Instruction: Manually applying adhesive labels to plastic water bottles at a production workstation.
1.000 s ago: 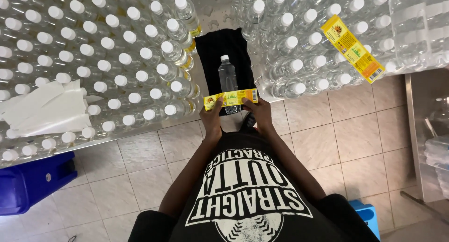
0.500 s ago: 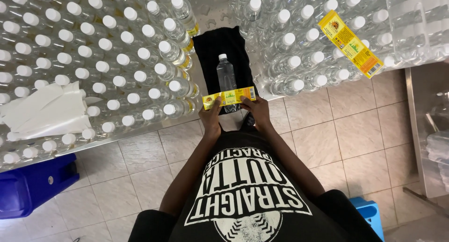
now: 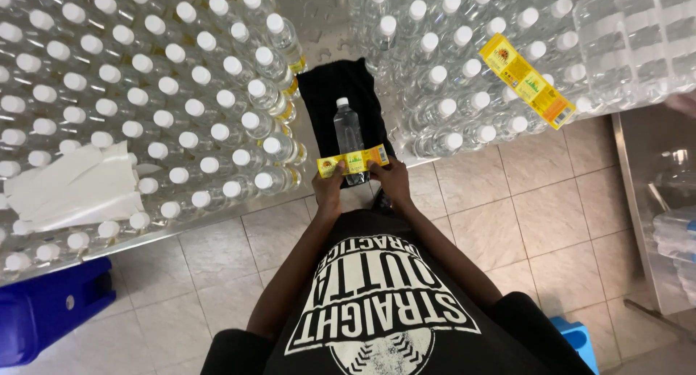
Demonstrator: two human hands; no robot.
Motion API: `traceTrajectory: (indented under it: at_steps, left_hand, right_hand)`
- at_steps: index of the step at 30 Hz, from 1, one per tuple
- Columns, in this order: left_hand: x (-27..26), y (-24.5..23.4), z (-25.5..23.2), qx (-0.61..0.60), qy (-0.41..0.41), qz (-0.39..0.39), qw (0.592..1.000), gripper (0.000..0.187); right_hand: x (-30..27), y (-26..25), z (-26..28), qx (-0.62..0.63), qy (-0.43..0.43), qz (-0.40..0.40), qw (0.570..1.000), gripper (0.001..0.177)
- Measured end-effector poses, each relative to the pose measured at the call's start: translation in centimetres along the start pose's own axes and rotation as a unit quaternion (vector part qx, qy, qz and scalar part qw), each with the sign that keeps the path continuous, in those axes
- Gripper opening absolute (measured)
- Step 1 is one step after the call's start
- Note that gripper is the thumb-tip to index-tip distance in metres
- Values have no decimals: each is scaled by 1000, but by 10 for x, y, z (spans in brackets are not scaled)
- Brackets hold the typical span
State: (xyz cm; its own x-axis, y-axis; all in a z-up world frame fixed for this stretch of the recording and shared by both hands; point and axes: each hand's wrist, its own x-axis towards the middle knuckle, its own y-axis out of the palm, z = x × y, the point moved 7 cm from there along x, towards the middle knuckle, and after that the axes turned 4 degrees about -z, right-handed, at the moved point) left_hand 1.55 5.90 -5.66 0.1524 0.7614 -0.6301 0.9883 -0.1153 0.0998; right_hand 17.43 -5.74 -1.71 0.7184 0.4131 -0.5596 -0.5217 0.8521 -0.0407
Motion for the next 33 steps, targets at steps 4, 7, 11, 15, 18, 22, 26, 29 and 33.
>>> traceTrajectory:
  at_steps: [4, 7, 11, 15, 18, 22, 26, 29, 33]
  left_hand:
    - [-4, 6, -9, -27, -8, 24, 999, 52]
    - [-19, 14, -24, -59, -13, 44, 997, 52]
    - [-38, 23, -52, -71, -19, 57, 996, 51]
    - [-38, 26, -50, -126, -19, 117, 985, 55]
    - [-49, 32, -89, -108, 14, 205, 973, 71]
    - [-81, 44, -176, 34, 151, 230, 961, 74]
    - [-99, 61, -206, -43, 160, 265, 950, 95]
    - [-97, 63, -205, -109, 124, 186, 969, 80]
    - [-95, 56, -203, -137, 156, 73, 976, 66]
  right_hand:
    - [-24, 8, 31, 12, 11, 21, 1000, 61]
    - [-35, 16, 47, 33, 38, 42, 998, 90]
    - [-39, 17, 59, 113, 77, 50, 989, 79]
    - [-59, 6, 87, 126, 21, 44, 991, 83]
    - [-69, -6, 111, 101, -16, 48, 994, 83]
    - [-89, -23, 131, 88, -89, 97, 987, 78]
    - [-107, -19, 144, 60, -93, 173, 979, 103]
    - [-114, -9, 157, 46, -123, 170, 977, 110]
    - [-138, -14, 197, -204, -375, -28, 904, 92]
